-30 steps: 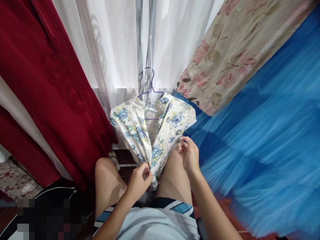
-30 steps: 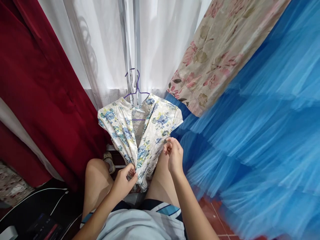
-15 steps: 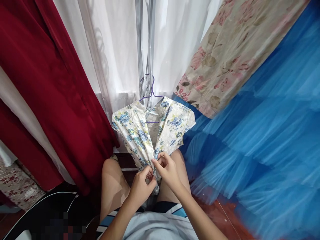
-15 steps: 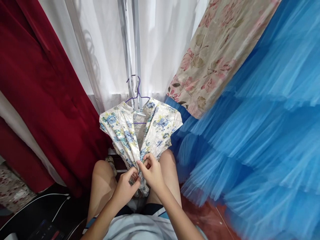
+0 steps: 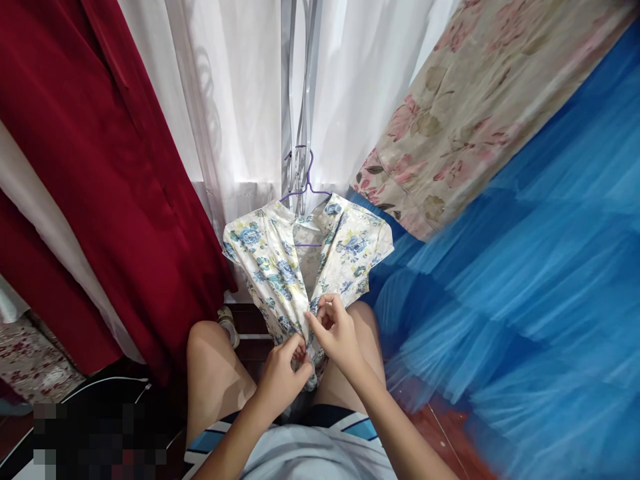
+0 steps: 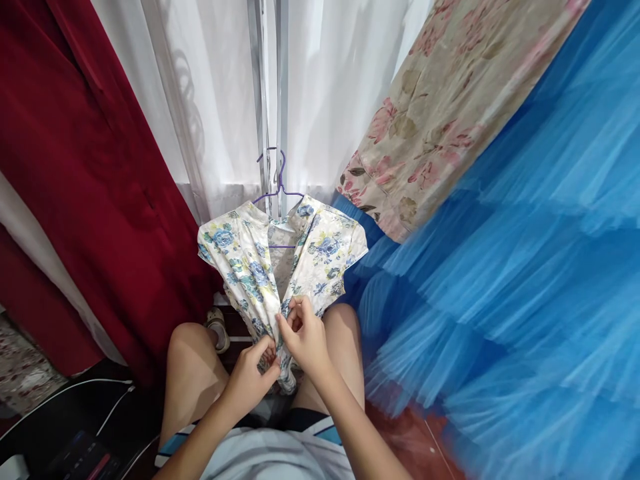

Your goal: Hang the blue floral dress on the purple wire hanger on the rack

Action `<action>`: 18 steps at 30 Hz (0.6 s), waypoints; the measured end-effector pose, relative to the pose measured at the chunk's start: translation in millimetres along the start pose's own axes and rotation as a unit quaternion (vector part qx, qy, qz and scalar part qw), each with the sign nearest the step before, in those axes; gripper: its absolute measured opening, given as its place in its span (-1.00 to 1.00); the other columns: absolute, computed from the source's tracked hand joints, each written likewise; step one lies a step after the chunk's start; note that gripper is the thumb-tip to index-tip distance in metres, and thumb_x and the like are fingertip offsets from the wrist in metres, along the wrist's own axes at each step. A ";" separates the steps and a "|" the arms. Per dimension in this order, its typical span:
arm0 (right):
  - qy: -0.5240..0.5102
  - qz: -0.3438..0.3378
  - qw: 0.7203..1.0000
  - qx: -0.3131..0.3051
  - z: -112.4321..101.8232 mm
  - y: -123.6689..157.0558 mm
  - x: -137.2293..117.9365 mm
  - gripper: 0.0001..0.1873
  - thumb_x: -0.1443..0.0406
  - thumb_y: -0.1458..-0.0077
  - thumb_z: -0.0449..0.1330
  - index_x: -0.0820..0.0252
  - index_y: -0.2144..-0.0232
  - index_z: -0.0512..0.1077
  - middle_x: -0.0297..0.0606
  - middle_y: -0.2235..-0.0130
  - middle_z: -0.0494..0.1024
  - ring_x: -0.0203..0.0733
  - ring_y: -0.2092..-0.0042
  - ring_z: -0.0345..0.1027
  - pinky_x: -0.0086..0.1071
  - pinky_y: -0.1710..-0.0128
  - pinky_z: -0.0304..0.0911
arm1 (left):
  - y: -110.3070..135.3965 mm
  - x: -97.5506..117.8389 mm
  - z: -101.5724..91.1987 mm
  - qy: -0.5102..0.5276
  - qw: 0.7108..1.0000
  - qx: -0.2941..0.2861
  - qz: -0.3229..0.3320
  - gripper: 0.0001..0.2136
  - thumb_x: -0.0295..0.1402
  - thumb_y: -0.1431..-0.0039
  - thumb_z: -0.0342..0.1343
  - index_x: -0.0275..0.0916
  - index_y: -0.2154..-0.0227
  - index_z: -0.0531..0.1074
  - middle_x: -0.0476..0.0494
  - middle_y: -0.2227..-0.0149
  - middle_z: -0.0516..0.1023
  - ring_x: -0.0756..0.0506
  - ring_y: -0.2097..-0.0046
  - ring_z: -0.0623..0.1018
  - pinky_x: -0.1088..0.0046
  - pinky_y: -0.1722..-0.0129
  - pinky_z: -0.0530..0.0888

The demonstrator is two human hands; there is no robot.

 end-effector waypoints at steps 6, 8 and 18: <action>0.084 -0.049 0.995 -0.007 -3.4 -4.2 -7.9 -0.76 0.27 -0.15 0.15 0.05 0.10 0.37 -0.41 0.50 0.29 -0.22 0.49 0.22 -0.37 0.46 0.12 | 0.4 1.1 2.3 0.004 1.000 0.001 0.006 -0.93 -0.47 -0.16 0.00 -0.19 0.39 0.24 0.02 0.42 0.38 -0.01 0.34 0.41 0.52 0.29 0.32; 0.114 -0.054 0.992 -0.025 -1.3 -5.9 -9.2 -0.78 0.27 -0.16 0.14 0.06 0.12 0.42 -0.40 0.52 0.30 -0.21 0.50 0.23 -0.37 0.46 0.10 | 0.6 1.8 1.9 0.004 1.000 0.005 0.008 -0.93 -0.47 -0.15 0.00 -0.19 0.40 0.24 0.02 0.43 0.39 -0.01 0.35 0.42 0.53 0.30 0.32; 0.196 -0.061 0.976 -0.075 -4.8 -14.3 -6.1 -0.79 0.22 -0.10 0.21 0.07 0.18 0.46 -0.40 0.57 0.43 -0.18 0.54 0.34 -0.37 0.50 0.11 | 1.6 6.5 -1.7 0.009 1.000 0.011 0.017 -0.93 -0.47 -0.13 0.00 -0.19 0.41 0.24 0.02 0.44 0.39 -0.01 0.37 0.43 0.54 0.33 0.33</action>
Point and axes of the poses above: each hand's wrist, its own y-axis away from the middle knuckle, its own z-axis out of the palm, x = y × z, the point moved 9 cm from there along -y, towards the middle knuckle
